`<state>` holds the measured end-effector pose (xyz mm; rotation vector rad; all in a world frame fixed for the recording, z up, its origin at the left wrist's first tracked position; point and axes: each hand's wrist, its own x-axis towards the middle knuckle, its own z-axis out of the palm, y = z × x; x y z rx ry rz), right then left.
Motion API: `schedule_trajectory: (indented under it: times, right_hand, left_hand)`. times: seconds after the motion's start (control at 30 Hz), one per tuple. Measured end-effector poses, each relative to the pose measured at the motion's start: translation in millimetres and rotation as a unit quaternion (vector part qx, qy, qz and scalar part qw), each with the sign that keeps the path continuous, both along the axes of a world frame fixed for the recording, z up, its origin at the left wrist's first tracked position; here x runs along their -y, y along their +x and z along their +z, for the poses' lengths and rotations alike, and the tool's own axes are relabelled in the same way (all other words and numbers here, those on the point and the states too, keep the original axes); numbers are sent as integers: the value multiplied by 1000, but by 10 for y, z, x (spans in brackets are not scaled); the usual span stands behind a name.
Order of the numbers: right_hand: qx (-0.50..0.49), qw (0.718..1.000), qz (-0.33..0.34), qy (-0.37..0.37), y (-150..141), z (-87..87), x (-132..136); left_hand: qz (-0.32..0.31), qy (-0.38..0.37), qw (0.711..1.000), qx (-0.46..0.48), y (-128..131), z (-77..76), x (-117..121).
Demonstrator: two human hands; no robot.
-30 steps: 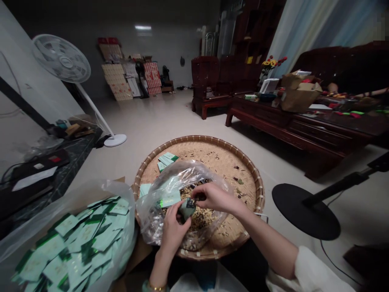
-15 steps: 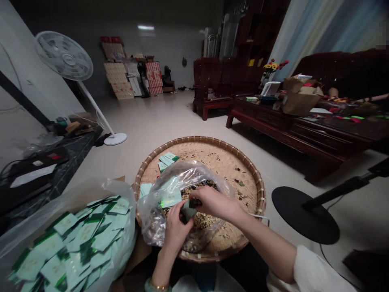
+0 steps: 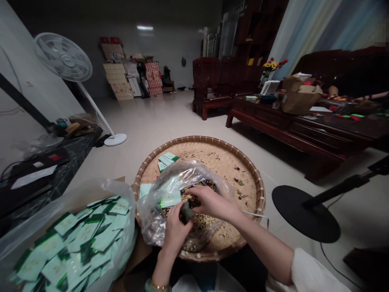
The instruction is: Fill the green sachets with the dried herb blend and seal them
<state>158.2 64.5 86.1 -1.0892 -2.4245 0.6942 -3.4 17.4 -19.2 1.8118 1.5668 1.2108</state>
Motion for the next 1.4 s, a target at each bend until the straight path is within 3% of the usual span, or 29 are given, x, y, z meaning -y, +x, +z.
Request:
schedule_trajectory:
  times: [0.6,0.83,1.07,1.23,1.4]
  right_hand:
    - [-38,999,8,3,1,-218,55]
    - [-24,999,8,26,-45,-201,120]
    - [-41,998,-20,30,-49,-353,30]
    - [2,998,-41,39,-30,-244,113]
    - [8,999,-40,-11,21,-194,174]
  left_hand:
    - [5,-6,1000,-11,-23,-84,-5]
    - [6,10,1000,-29,-10,-64,-8]
    - [15,-7,1000,-17,-34,-73,-13]
    - [15,-6,1000,-8,-51,-85,-12]
    - [25,-9,1000,-6,-76,-119,-9]
